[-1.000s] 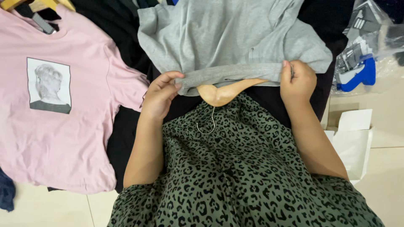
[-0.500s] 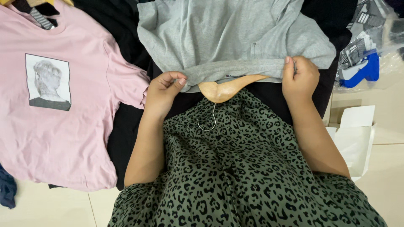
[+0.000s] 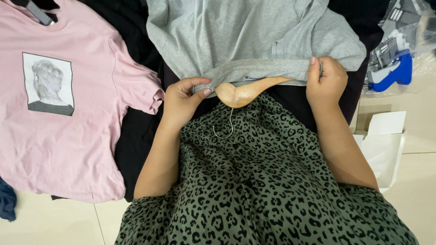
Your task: The person uses a tagging gun to attach labels to several t-shirts, handling pink, grey, and navy shirts one by one.
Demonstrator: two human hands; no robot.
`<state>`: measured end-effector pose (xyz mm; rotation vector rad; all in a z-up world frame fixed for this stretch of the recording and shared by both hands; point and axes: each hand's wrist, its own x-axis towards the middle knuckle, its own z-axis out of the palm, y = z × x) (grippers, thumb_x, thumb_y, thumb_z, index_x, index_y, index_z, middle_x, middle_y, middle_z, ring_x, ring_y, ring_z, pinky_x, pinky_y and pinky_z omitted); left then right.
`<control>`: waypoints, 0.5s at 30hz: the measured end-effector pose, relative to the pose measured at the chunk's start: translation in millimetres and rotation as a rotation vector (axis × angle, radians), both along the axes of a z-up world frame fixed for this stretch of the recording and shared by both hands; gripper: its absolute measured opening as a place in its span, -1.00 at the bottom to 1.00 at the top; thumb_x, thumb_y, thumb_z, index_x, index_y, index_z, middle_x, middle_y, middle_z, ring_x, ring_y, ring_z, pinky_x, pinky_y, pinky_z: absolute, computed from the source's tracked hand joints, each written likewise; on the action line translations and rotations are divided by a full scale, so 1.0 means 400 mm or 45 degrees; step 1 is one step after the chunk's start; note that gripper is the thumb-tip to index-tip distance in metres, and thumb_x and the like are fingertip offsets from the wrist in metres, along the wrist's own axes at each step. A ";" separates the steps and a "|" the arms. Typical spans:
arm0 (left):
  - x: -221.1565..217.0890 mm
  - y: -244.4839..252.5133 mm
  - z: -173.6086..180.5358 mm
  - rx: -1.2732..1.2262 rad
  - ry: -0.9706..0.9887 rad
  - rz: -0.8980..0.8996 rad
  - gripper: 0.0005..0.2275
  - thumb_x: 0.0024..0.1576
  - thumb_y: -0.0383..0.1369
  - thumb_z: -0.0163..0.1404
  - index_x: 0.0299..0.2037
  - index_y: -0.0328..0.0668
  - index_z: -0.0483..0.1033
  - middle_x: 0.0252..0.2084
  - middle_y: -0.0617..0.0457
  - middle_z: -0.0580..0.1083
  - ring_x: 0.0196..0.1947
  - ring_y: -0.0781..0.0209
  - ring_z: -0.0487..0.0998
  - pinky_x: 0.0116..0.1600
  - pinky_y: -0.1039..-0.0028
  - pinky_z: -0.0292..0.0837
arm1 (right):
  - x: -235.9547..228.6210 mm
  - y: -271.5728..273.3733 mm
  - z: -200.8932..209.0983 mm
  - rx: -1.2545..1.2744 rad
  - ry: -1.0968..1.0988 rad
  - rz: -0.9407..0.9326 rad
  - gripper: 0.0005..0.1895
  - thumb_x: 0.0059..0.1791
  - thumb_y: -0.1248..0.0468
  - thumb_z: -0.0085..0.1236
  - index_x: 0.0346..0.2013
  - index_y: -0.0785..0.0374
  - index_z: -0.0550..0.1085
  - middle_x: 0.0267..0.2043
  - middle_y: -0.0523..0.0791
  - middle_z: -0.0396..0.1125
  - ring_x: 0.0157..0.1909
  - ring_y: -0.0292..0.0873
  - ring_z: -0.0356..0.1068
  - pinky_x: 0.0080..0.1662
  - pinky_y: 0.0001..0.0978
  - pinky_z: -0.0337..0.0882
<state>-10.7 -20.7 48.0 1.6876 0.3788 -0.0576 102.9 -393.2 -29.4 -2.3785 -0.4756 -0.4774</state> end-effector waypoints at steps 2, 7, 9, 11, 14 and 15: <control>0.002 -0.001 0.001 0.028 0.018 0.000 -0.82 0.08 -0.51 0.25 -0.11 -0.20 0.70 -0.54 0.13 0.51 -0.49 0.51 0.31 -0.34 0.71 0.28 | -0.001 0.002 0.002 0.029 0.011 0.002 -0.67 0.28 0.37 0.11 -0.39 0.29 0.47 -0.60 -0.05 0.21 -0.47 0.05 0.32 -0.28 -0.22 0.33; 0.002 -0.006 -0.006 0.066 0.036 0.000 -0.83 0.06 -0.50 0.27 -0.15 -0.19 0.69 -0.55 0.14 0.48 -0.49 0.50 0.31 -0.33 0.70 0.27 | 0.002 -0.001 -0.003 0.019 -0.002 0.004 -0.68 0.28 0.38 0.12 -0.38 0.29 0.48 -0.61 -0.05 0.20 -0.48 0.05 0.32 -0.29 -0.22 0.33; 0.004 -0.007 -0.003 0.074 0.043 -0.003 -0.84 0.06 -0.50 0.27 -0.15 -0.17 0.70 -0.56 0.16 0.48 -0.49 0.51 0.31 -0.33 0.72 0.26 | 0.001 0.000 -0.001 0.006 -0.012 0.001 -0.68 0.28 0.36 0.12 -0.38 0.29 0.48 -0.61 -0.06 0.21 -0.48 0.05 0.32 -0.29 -0.22 0.34; 0.007 -0.007 0.005 0.093 0.045 0.001 -0.87 0.06 -0.47 0.27 -0.21 -0.11 0.70 -0.64 0.23 0.36 -0.55 0.51 0.19 -0.38 0.70 0.17 | 0.000 0.002 0.003 0.013 -0.013 0.010 -0.69 0.27 0.37 0.13 -0.38 0.31 0.48 -0.60 -0.02 0.22 -0.46 0.10 0.34 -0.28 -0.17 0.34; 0.003 -0.007 0.010 0.087 0.033 0.012 -0.87 0.08 -0.48 0.25 -0.19 -0.14 0.69 -0.65 0.23 0.32 -0.54 0.52 0.20 -0.36 0.73 0.13 | -0.002 0.004 0.010 0.030 0.001 0.006 -0.68 0.28 0.40 0.11 -0.39 0.31 0.48 -0.61 -0.04 0.21 -0.48 0.06 0.32 -0.28 -0.20 0.34; 0.002 -0.005 0.012 0.088 0.033 0.011 -0.87 0.08 -0.48 0.25 -0.19 -0.14 0.69 -0.65 0.23 0.32 -0.54 0.52 0.20 -0.36 0.73 0.13 | -0.001 0.003 0.007 0.031 0.002 0.004 -0.68 0.28 0.40 0.11 -0.39 0.31 0.48 -0.61 -0.04 0.21 -0.48 0.06 0.32 -0.28 -0.20 0.34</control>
